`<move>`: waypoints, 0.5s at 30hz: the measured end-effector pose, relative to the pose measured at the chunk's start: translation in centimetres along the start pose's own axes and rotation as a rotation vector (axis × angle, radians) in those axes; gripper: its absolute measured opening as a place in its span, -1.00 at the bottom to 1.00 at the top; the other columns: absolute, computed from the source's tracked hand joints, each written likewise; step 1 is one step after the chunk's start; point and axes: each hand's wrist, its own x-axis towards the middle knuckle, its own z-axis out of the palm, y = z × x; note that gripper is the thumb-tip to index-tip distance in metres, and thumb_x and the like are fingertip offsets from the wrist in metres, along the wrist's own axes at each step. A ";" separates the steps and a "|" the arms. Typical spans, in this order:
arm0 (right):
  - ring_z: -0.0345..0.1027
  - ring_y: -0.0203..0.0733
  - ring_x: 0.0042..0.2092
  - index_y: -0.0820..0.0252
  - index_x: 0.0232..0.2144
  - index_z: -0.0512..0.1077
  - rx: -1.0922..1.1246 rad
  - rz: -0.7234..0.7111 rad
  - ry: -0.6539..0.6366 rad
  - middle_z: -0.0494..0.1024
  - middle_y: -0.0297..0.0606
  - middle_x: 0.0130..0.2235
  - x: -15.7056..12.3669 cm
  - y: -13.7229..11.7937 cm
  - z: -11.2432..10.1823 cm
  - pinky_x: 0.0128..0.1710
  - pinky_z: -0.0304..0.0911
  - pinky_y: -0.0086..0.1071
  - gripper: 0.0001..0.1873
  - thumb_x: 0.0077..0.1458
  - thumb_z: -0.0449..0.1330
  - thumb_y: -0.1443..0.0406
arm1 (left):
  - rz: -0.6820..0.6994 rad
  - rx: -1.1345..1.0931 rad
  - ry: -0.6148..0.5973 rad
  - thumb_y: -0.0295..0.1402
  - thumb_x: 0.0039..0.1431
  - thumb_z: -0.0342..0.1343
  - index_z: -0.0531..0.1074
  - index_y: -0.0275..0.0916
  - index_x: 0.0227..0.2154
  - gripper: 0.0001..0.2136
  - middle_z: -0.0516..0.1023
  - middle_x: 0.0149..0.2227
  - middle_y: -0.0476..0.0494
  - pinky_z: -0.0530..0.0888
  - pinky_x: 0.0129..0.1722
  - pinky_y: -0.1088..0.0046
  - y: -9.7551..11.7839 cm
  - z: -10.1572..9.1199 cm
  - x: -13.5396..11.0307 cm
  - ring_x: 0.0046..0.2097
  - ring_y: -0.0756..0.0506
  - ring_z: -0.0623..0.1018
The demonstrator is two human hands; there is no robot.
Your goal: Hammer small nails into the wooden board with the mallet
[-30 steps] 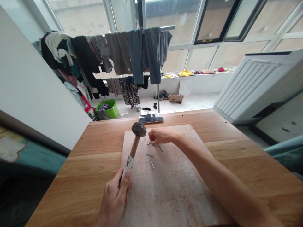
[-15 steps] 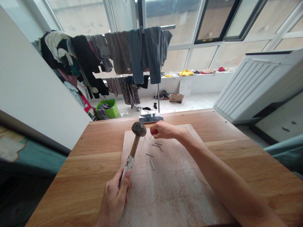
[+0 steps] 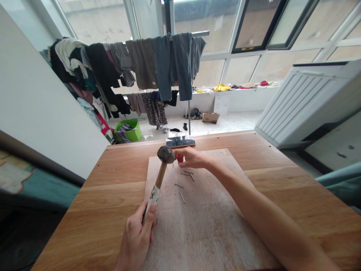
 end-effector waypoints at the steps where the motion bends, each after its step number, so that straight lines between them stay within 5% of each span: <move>1: 0.37 -0.29 -0.36 0.22 -0.31 0.46 0.020 0.010 0.006 0.50 -0.37 -0.40 0.0 0.2 0.1 -0.33 0.27 -0.43 -0.73 -0.10 0.21 0.55 | -0.005 0.001 0.002 0.24 0.26 -0.09 0.36 -0.18 -0.51 -0.44 0.27 -0.72 0.08 0.29 -0.63 0.54 0.0 0.0 0.0 -0.67 -0.01 0.33; 15: 0.36 -0.22 -0.27 0.19 -0.25 0.42 0.043 -0.042 0.053 0.49 -0.40 -0.32 0.2 2.1 0.7 -0.26 0.27 -0.38 -0.62 -0.21 0.26 0.50 | 0.058 0.118 -0.007 0.15 0.29 -0.04 0.41 -0.15 -0.48 -0.52 0.28 -0.73 0.06 0.26 -0.62 0.49 1.6 1.0 0.5 -0.68 -0.07 0.35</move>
